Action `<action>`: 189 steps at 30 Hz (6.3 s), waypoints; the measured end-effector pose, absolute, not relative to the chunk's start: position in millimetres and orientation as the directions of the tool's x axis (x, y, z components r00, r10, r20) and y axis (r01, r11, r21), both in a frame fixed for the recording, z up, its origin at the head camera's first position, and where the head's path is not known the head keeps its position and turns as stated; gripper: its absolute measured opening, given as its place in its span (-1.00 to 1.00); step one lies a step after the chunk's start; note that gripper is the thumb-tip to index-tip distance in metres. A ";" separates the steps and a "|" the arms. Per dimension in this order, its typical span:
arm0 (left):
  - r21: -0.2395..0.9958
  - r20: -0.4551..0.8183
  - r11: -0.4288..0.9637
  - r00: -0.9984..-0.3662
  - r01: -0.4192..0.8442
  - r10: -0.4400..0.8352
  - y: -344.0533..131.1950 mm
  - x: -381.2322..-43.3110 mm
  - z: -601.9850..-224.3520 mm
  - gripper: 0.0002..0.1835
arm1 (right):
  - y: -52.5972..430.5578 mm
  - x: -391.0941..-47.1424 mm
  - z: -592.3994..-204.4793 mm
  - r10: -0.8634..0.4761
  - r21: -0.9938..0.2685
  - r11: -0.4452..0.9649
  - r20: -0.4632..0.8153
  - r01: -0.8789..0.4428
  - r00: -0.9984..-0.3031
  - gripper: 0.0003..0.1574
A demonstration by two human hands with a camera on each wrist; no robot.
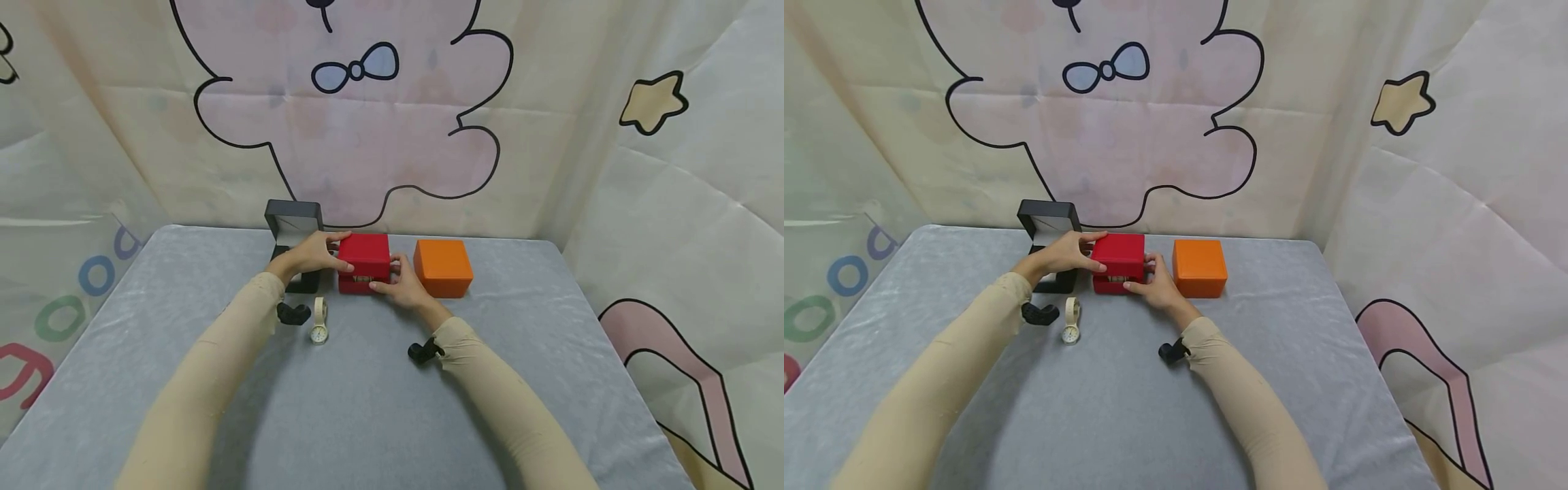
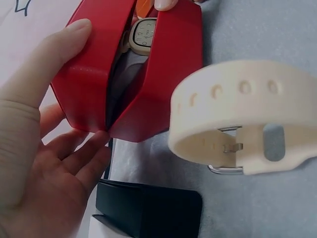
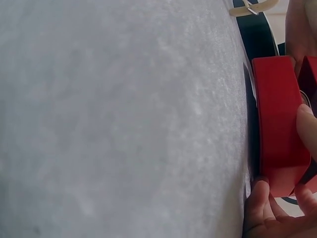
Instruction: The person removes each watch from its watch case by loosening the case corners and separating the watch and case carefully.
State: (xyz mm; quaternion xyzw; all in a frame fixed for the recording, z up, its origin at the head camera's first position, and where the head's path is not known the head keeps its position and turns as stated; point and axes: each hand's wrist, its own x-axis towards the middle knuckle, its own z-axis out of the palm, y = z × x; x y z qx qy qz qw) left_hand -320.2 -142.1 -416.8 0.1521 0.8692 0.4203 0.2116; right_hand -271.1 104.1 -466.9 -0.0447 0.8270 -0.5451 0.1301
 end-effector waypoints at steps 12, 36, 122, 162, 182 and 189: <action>0.835 -0.246 0.550 -0.876 0.026 0.414 -141.8 -323.3 -422.1 -0.03 | 105.2 -271.2 -463.5 -0.241 -0.920 0.387 -0.164 0.060 -0.957 -0.16; 0.872 -0.251 0.490 -0.880 -0.025 0.402 -144.5 -322.1 -425.7 -0.10 | 104.4 -267.4 -462.6 -0.245 -0.901 0.431 -0.174 0.053 -0.954 -0.19; 0.901 -0.425 0.180 -0.888 -0.396 0.175 -118.4 -324.0 -400.0 -0.26 | 103.4 -268.0 -466.2 -0.241 -0.908 0.415 -0.170 0.057 -0.956 -0.22; 0.697 -0.238 0.677 -0.816 0.235 0.528 -128.5 -306.7 -409.9 -0.23 | 108.7 -270.3 -467.8 -0.283 -0.936 0.348 -0.153 0.048 -0.947 -0.27; 0.544 -0.274 0.785 -0.821 0.297 0.500 -117.0 -319.3 -418.1 -0.05 | 108.4 -269.6 -464.3 -0.294 -0.931 0.364 -0.136 0.021 -0.946 -0.26; 0.554 -0.295 0.785 -0.817 0.275 0.495 -117.4 -315.2 -422.9 -0.03 | 109.8 -268.8 -469.0 -0.292 -0.927 0.373 -0.152 0.034 -0.944 -0.25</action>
